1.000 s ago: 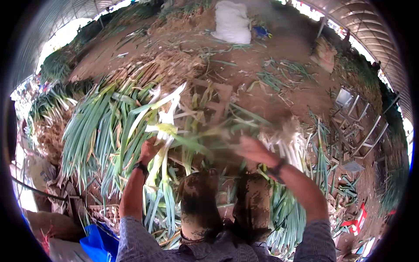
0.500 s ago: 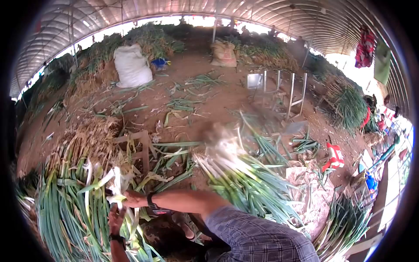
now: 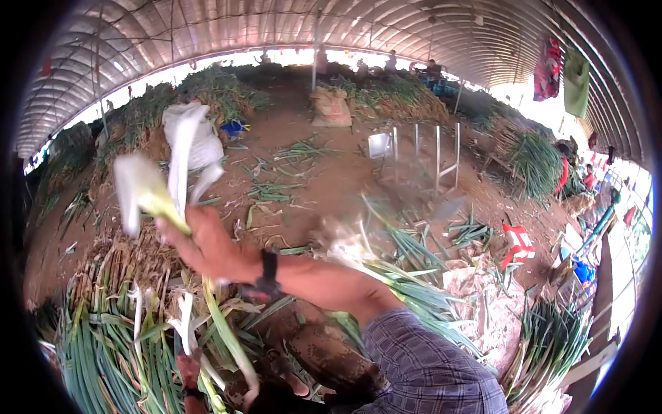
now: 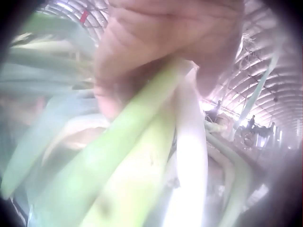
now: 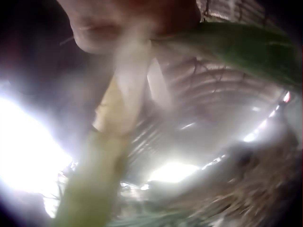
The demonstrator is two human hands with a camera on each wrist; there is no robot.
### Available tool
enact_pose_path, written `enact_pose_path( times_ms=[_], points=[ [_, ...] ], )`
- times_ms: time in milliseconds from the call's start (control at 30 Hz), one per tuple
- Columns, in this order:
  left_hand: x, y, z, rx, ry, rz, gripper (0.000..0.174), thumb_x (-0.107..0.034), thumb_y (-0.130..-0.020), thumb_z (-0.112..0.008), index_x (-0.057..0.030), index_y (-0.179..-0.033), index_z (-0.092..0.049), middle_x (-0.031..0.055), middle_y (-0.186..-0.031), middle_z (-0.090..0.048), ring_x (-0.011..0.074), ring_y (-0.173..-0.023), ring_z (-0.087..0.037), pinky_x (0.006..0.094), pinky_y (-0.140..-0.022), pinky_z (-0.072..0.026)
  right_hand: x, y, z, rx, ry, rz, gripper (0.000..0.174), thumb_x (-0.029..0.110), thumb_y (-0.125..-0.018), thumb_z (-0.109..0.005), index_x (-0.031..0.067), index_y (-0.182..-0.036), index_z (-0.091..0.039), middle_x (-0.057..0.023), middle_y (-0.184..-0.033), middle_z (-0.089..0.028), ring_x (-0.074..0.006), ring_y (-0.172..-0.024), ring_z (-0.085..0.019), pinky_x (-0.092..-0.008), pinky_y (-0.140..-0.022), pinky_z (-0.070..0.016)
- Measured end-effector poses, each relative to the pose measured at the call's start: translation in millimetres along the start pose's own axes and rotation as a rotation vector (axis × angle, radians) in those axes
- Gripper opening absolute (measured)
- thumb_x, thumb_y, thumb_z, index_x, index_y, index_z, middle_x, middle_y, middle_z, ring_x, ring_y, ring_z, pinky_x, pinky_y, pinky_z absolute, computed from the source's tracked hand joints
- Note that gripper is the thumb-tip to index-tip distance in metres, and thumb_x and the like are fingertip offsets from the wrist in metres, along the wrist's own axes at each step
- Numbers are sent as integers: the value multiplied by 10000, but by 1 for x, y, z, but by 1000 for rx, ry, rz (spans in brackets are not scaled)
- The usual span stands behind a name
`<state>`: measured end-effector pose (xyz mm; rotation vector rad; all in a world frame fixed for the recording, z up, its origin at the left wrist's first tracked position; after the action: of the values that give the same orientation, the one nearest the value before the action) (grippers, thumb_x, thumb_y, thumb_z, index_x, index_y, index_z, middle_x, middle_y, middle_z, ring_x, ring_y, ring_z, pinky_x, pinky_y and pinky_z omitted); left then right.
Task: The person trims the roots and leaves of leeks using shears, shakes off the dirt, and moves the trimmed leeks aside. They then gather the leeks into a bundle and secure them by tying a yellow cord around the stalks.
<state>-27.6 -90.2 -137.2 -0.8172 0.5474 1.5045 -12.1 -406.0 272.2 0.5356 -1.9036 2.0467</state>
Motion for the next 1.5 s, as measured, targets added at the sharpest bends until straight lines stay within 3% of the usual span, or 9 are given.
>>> enact_pose_path(
  times_ms=[100, 167, 267, 367, 467, 733, 833, 1367, 1500],
  points=[
    [-11, -6, 1, -15, -93, 49, 416, -300, -688, -838, 29, -873, -662, 189, -776, -682, 322, -667, -648, 432, -611, -502, -92, 22, 25, 188, 688, 45, 351, 181, -838, -685, 13, -1131, -592, -90, -667, -622, -217, -646, -650, -428, -567, -535],
    [-5, -13, -3, -85, -218, 20, 476, -334, -635, -866, 33, -849, -654, 188, -754, -660, 360, -664, -626, 445, -596, -492, -135, 91, 41, 843, 814, -649, 554, 199, -790, -716, -18, -1269, -540, -200, -894, -630, -352, -834, -620, -471, -739, -489],
    [26, -19, -23, -274, -124, -159, 458, -305, -626, -831, 22, -904, -672, 171, -750, -635, 345, -645, -602, 453, -576, -475, -139, 173, 41, 949, 782, -780, 733, 346, -823, -712, 24, -1406, -406, -247, -1290, -505, -369, -1216, -491, -474, -1024, -396],
    [14, -6, -11, -205, 296, -166, 337, -186, -745, -748, 7, -1004, -654, 129, -907, -667, 276, -780, -619, 420, -643, -498, -131, 241, 25, 722, 47, -988, 462, 304, -905, -666, 2, -1225, -527, -129, -1132, -615, -263, -1067, -593, -390, -906, -492],
    [3, 18, 45, -100, 569, 19, 364, -179, -805, -712, 22, -1100, -639, 99, -955, -682, 199, -846, -631, 344, -729, -504, -112, 250, -16, 875, 169, -604, 259, 196, -880, -686, -8, -985, -567, -132, -819, -668, -216, -768, -671, -351, -647, -520],
    [-241, 56, 214, -47, 818, -34, 412, -114, -762, -773, -8, -1133, -628, 86, -1023, -676, 190, -952, -640, 339, -862, -510, -9, 164, -155, 764, -150, -357, 771, 310, -852, -730, 1, -1426, -317, -260, -1330, -512, -362, -1245, -513, -439, -1018, -464],
    [-282, 61, 227, -50, 821, -162, 445, -103, -778, -773, -7, -1174, -595, 95, -1051, -671, 198, -975, -640, 342, -892, -503, 18, 131, -169, 686, -140, -340, 694, 311, -836, -745, -12, -1354, -413, -229, -1167, -607, -335, -1099, -603, -385, -953, -491],
    [-299, 76, 190, 30, 739, -115, 501, -139, -801, -758, -12, -1247, -566, 72, -1123, -651, 177, -1015, -606, 321, -922, -461, 15, 136, -138, 846, 228, -221, 286, 224, -861, -686, 5, -1017, -590, -129, -843, -655, -230, -723, -652, -387, -636, -539],
    [-290, 69, 186, 11, 680, -120, 446, -149, -806, -756, 6, -1193, -596, 71, -1065, -670, 176, -981, -621, 325, -909, -470, 31, 137, -126, 1043, -174, -687, 239, 213, -889, -667, -13, -952, -620, -101, -783, -659, -173, -581, -625, -339, -523, -505]
  ],
)
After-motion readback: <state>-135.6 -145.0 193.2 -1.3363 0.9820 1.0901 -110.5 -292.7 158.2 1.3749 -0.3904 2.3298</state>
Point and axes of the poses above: each hand's wrist, its own y-axis away from the middle knuckle, its own z-axis out of the back of the hand, x = y × z, the point moved 5 cm from there along -y, towards the middle knuckle
